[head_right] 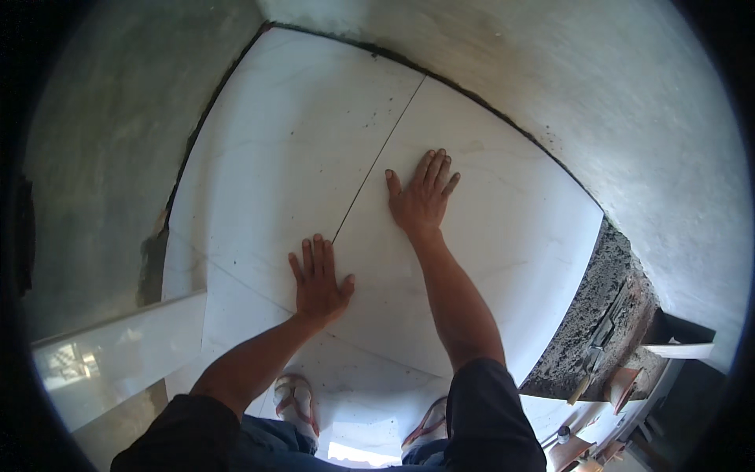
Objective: The person places a large white tile onto a prepared mortar bed, aligns it with adjacent tiles, and taps it into place using a rubber mallet. They then use a trowel to spread and level mortar on the floor before placing another tile.
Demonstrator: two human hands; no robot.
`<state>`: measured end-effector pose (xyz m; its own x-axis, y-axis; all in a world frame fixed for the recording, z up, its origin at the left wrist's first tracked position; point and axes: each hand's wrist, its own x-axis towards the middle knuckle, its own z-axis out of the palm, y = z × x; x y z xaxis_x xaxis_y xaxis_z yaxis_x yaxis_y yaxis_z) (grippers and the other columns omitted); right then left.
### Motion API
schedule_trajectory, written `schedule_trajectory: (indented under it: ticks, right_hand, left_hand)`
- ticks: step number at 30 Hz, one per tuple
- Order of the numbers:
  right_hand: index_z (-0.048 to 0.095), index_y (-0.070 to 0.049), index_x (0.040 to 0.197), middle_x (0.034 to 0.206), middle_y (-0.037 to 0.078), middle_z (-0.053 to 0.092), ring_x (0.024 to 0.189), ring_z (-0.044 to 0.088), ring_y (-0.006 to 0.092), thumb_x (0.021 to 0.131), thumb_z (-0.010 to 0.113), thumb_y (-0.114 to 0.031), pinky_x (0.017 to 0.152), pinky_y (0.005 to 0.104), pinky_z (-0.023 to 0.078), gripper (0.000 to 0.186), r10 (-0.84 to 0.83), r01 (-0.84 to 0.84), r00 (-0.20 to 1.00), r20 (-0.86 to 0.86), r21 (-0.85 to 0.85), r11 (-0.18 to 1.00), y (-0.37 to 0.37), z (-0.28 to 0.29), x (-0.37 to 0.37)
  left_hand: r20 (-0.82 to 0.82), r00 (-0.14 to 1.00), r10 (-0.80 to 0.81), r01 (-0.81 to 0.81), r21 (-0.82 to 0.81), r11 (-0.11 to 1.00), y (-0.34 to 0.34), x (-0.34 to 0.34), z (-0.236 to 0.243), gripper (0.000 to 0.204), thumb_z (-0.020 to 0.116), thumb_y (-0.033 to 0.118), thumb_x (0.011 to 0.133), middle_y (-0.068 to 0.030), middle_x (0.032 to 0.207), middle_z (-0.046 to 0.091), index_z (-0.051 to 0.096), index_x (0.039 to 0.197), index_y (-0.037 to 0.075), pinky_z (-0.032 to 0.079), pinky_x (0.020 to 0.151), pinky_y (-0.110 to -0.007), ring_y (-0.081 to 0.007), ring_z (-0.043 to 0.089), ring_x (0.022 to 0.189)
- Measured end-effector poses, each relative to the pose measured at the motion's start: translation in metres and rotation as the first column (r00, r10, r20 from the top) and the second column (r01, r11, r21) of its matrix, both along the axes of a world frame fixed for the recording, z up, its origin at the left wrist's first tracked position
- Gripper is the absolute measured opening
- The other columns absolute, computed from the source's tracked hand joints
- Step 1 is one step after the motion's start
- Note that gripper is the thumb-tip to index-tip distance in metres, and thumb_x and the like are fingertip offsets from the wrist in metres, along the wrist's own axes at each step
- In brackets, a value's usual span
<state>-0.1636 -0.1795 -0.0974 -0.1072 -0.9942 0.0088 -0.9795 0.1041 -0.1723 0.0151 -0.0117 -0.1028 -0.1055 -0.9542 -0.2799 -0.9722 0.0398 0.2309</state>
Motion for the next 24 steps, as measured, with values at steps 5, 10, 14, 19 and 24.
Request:
schedule_trajectory:
  ticks: [5,10,14,19,24]
  right_hand:
    - [0.013,0.009,0.150,0.159,0.026,0.012,0.149,0.007,0.0375,0.097,0.036,-0.060,0.118,0.0567,0.003,0.091,0.081,-0.076,0.995,-0.055,0.091,0.993,0.010,0.004,0.001]
    - [0.012,0.005,0.152,0.160,0.024,0.009,0.150,0.005,0.0358,0.096,0.042,-0.056,0.120,0.0540,0.003,0.088,0.188,-0.185,0.982,0.000,0.171,0.968,0.048,-0.008,-0.047]
    - [0.020,-0.001,0.152,0.161,0.019,0.014,0.149,0.010,0.0343,0.094,0.045,-0.059,0.119,0.0546,0.007,0.086,0.154,-0.148,0.988,-0.023,0.168,0.975,0.083,-0.001,-0.190]
    - [0.046,-0.002,0.141,0.151,0.019,0.039,0.144,0.027,0.0353,0.098,0.041,-0.052,0.117,0.0521,0.021,0.066,-0.628,0.820,0.572,-0.527,0.363,0.443,0.239,0.091,-0.453]
    - [0.059,-0.001,0.116,0.116,0.022,0.063,0.102,0.061,0.0417,0.097,0.049,-0.026,0.084,0.0492,0.051,0.033,-0.707,0.708,0.707,-0.023,0.015,0.706,0.544,0.102,-0.445]
  left_hand:
    - [0.014,1.000,0.008,-0.007,-0.073,0.997,-0.004,-0.001,0.003,0.083,0.047,0.048,0.093,-0.0245,0.160,0.009,0.021,0.149,-0.007,0.003,0.115,-0.066,-0.0426,0.007,0.148]
    - [0.014,1.000,0.011,-0.011,0.020,1.000,-0.004,-0.003,0.005,0.083,0.052,0.040,0.092,-0.0245,0.160,0.007,0.015,0.151,-0.008,0.001,0.116,-0.062,-0.0424,0.002,0.148]
    - [-0.002,1.000,-0.005,0.005,-0.150,0.989,0.001,-0.003,0.000,0.085,0.052,0.040,0.092,-0.0234,0.160,0.008,0.014,0.151,-0.006,0.004,0.116,-0.062,-0.0419,0.006,0.148]
    - [0.049,0.999,-0.013,0.023,-0.210,0.977,0.008,0.001,-0.014,0.082,0.051,0.037,0.093,-0.0207,0.162,0.006,0.011,0.154,-0.002,0.003,0.117,-0.059,-0.0381,0.003,0.150]
    - [0.250,0.968,-0.004,0.088,-0.325,0.942,0.009,0.006,-0.045,0.074,0.039,0.043,0.100,-0.0170,0.162,0.010,0.010,0.155,0.002,0.008,0.117,-0.057,-0.0341,0.008,0.150]
